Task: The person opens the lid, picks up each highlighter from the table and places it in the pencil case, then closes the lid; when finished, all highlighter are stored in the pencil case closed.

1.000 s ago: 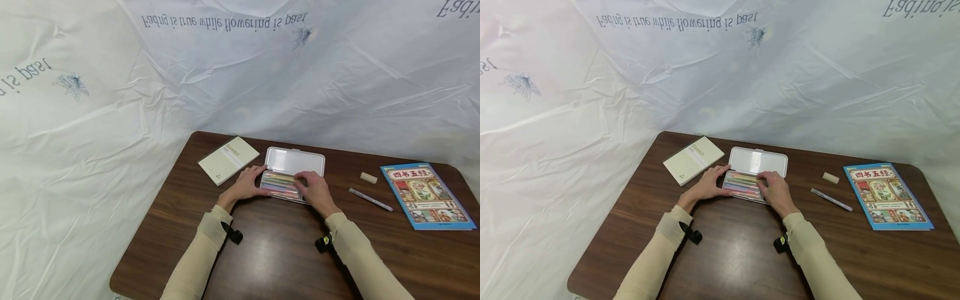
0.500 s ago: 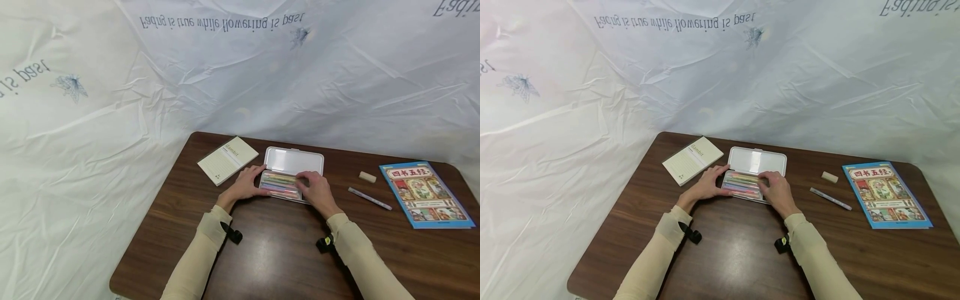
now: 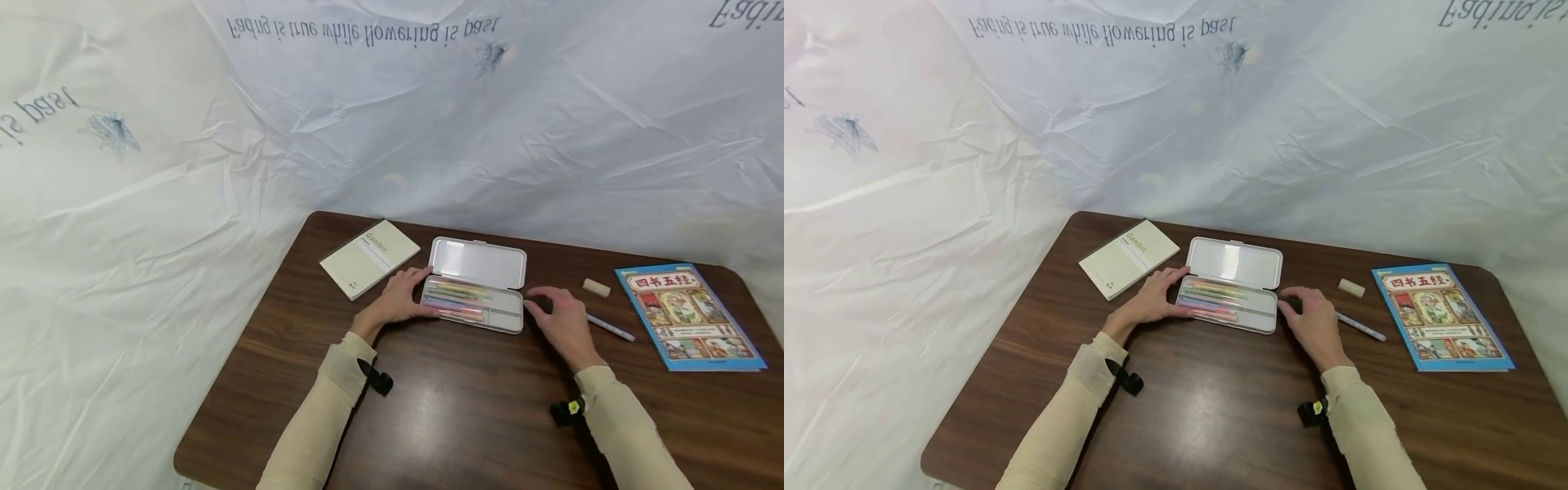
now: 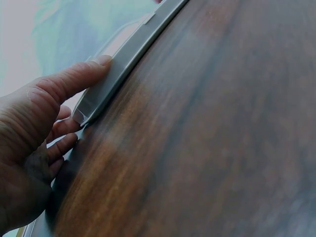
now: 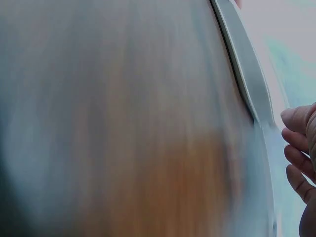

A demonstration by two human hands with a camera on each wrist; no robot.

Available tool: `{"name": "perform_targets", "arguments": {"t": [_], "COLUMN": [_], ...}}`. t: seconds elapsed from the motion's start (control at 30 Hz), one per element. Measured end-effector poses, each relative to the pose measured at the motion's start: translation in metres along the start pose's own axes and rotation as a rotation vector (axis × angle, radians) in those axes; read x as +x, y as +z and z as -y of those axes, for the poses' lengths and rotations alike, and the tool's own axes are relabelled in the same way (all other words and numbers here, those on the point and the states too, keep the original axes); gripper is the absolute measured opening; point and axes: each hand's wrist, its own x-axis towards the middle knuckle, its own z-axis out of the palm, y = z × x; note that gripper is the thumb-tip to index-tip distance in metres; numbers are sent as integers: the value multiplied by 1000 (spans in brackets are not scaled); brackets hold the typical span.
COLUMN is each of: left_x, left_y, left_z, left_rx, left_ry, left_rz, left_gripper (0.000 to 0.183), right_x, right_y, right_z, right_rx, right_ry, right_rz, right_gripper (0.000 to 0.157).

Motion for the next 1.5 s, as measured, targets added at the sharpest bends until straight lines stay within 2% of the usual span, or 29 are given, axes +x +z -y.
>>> {"name": "perform_targets", "arguments": {"t": [0.23,0.43,0.53,0.67,0.8,1.03,1.5], "left_x": [0,1,1,0,-2,0,1], "left_y": [1,1,1,0,-1,-1,0], "left_z": [0,1,1,2,2,2,3], "left_rx": [-7,-17,-18,-9,-15,-17,-6], "left_ry": [0,-7,-8,-9,-20,2,8], "left_rz": [15,-3,-5,2,2,6,3], "left_gripper": [107,107,107,107,107,106,107], "right_x": [-28,-46,-53,-62,-69,-69,-70], "right_y": [-30,-53,-64,-74,-79,-82,-79], "right_z": [-27,-48,-58,-69,-77,-84,-82], "right_rx": [-57,-91,-107,-129,-148,-191,-179], "right_ry": [50,43,80,172,200,162,183], "right_rz": [-61,-149,-149,-102,-87,-107,-107], "right_gripper": [21,24,25,27,30,30,21]}}
